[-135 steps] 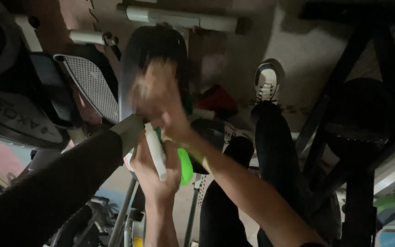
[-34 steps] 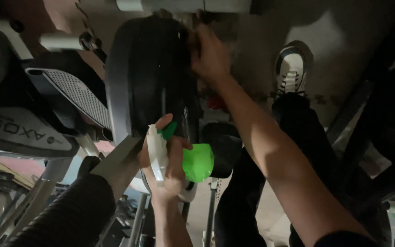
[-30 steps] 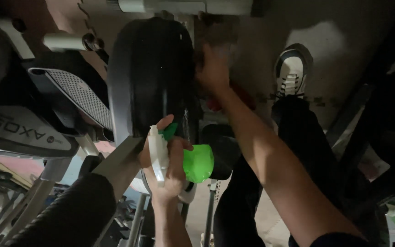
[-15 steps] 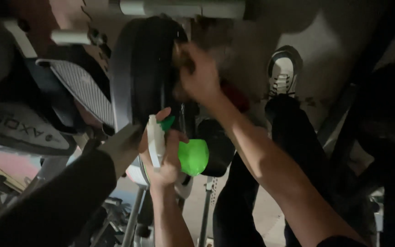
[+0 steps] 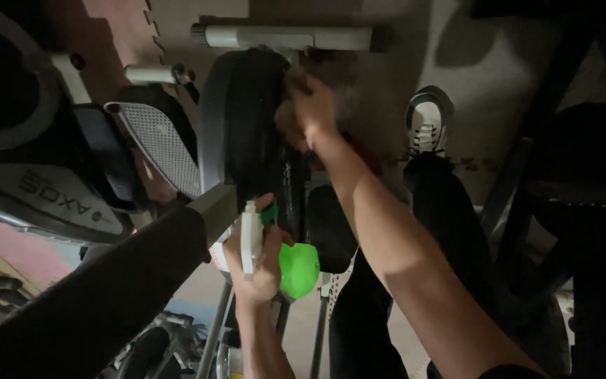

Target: Cleaning various exercise machines using a spray bottle and a cloth.

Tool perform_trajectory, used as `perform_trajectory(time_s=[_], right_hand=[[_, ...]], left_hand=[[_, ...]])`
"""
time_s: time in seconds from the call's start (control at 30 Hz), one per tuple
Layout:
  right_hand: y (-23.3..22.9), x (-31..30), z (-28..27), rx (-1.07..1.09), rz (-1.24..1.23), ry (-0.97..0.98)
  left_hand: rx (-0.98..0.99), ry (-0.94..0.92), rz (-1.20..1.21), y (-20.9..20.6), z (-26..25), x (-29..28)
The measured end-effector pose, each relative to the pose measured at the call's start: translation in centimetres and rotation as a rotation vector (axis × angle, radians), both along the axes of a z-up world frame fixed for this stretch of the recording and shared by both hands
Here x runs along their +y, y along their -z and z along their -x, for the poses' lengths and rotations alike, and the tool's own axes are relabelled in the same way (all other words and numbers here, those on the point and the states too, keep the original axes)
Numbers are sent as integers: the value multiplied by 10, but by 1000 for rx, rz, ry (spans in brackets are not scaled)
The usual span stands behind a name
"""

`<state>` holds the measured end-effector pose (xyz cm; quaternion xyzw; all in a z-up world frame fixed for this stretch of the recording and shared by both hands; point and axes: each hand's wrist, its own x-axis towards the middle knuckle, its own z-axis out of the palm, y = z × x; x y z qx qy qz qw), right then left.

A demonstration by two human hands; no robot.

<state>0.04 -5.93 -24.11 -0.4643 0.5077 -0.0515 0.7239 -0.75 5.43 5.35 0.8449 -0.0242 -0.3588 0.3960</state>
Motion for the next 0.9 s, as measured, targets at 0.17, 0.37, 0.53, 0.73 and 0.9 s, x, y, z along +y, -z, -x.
perform_trajectory(time_s=[0.17,0.37,0.53,0.73,0.9], right_hand=[[-3,-17,-9,91,-309,0],[-102,15,33,-138,-165,-33],[-138,39,60,-111,-119,-198],[-4,70,43,-124,552,-278],[6,34,17,94,352,-231]], left_hand=[[29,35,-37,-6,-3,-5],[31,22,58,-3,-1,-4],[1,75,73,-1,-5,-9],[6,99,1,0,-5,-17],[25,66,22,8,-2,-8]])
